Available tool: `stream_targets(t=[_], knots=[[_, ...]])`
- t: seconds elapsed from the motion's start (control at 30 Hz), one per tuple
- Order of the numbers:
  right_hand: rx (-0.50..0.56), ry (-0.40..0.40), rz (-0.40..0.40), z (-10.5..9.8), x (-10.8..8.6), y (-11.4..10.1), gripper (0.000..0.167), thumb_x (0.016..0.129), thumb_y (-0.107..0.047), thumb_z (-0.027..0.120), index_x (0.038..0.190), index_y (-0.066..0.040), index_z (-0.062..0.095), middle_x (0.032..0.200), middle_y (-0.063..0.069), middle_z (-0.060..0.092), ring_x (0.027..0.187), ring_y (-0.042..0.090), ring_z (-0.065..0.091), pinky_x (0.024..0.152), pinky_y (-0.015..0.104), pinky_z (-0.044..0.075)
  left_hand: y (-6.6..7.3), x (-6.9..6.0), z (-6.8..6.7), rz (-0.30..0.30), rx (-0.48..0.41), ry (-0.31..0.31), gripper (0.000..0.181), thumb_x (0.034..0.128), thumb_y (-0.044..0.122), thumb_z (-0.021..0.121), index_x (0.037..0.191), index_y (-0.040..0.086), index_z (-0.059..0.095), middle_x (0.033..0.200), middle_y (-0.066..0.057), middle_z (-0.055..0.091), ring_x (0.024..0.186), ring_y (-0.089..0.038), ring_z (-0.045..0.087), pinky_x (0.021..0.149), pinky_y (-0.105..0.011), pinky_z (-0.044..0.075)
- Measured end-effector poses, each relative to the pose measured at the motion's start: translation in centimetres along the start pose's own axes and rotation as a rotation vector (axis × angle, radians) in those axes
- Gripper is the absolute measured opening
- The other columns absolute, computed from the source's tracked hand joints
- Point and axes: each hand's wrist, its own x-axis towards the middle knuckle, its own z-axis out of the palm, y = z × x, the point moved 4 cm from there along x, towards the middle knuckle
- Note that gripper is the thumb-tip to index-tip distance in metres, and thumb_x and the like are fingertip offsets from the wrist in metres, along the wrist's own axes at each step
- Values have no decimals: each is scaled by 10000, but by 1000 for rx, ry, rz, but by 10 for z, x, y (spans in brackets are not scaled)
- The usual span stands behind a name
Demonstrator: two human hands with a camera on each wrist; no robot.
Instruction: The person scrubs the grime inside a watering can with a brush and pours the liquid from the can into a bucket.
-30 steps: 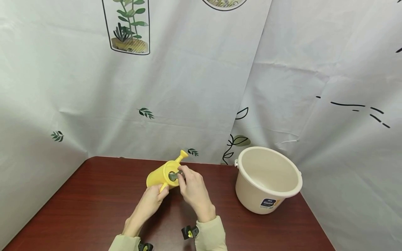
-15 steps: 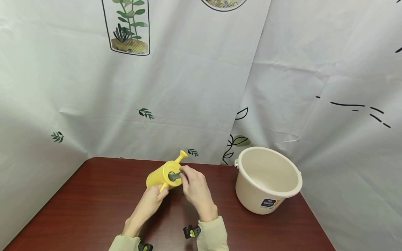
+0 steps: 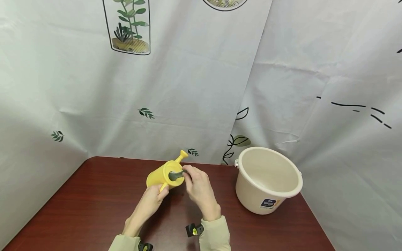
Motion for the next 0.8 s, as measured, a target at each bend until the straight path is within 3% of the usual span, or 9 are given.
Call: stream_targets(t=[0.3,0.8], knots=[[3,27,11,-3,-2,4,199,879,0,696,1028,-129,671,900,-54,644,669,59,506,593,233,451,-1,0,0,-20,-22,-3,396,976,182,546,610,154,396,549,97,302,483,-51,286,480,-216,257],[26,20,7,-8,0,3,140,916,-32,662,1026,-117,672,924,-2,669,722,73,557,625,250,476,0,1,-1,-5,-4,8,402,976,182,544,605,156,395,552,94,301,483,-47,284,478,-217,259]])
